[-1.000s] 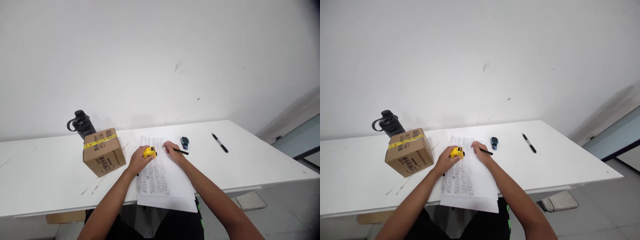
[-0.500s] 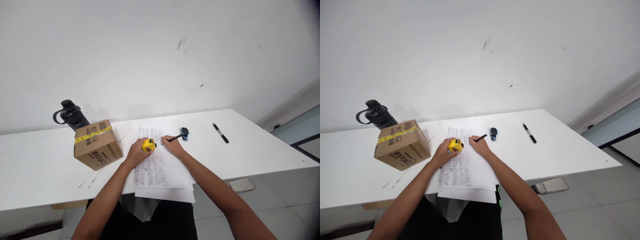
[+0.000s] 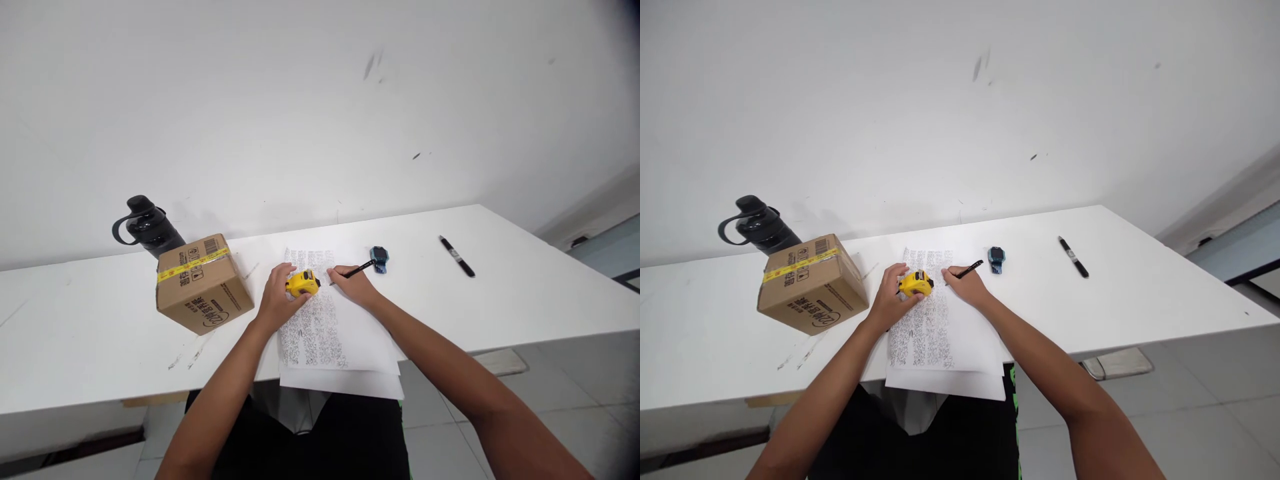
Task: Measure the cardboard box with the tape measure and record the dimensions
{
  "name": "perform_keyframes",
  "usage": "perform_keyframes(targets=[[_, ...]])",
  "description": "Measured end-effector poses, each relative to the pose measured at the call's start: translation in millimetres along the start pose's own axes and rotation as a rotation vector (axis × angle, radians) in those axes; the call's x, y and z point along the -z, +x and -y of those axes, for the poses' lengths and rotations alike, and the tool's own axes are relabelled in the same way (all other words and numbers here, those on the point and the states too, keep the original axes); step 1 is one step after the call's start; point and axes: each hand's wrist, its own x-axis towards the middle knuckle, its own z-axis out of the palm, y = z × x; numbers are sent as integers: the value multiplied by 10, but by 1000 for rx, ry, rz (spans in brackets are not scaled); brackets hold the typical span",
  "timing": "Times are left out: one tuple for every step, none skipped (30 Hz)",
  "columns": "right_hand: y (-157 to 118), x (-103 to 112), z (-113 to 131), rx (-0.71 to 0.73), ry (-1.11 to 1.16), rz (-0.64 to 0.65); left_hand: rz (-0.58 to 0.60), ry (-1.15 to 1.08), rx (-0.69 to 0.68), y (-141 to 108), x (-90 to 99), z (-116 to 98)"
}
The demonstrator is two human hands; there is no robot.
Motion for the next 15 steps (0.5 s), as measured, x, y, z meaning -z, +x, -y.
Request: perform_keyframes(targets=[[1, 0, -1, -1, 1, -26, -13, -6, 1, 3, -12, 5], [3, -1, -3, -3, 1, -54, -27, -14, 4, 6, -24, 12], [6, -2, -4, -6, 0, -80, -42, -21, 8, 11, -35, 18], [9, -3, -7, -9, 1, -98, -54, -27, 12, 17, -46, 25], [12, -5, -10, -11, 3, -101, -62, -30, 15, 24, -55, 31], [16, -5, -14, -8, 8, -88, -67, -28, 14, 32, -62, 35], [20, -5, -19, -2, 12, -66, -69, -19, 8, 41, -68, 38], [24, -4, -23, 5, 18, -43, -67, -6, -3, 49, -71, 37], [26, -3, -28, 11, 21, -26, -64, 9, -19, 57, -73, 33], [28, -1, -31, 16, 21, -20, -60, 25, -41, 63, -73, 26], [29, 1, -33, 19, 15, -28, -55, 40, -64, 67, -72, 16], [29, 3, -34, 19, 5, -46, -45, 54, -86, 68, -69, 4], [27, 4, -34, 17, -7, -66, -34, 66, -106, 67, -66, -9], [24, 5, -33, 17, -16, -77, -23, 77, -125, 63, -62, -23], [21, 4, -33, 20, -19, -80, -15, 85, -144, 57, -56, -35]])
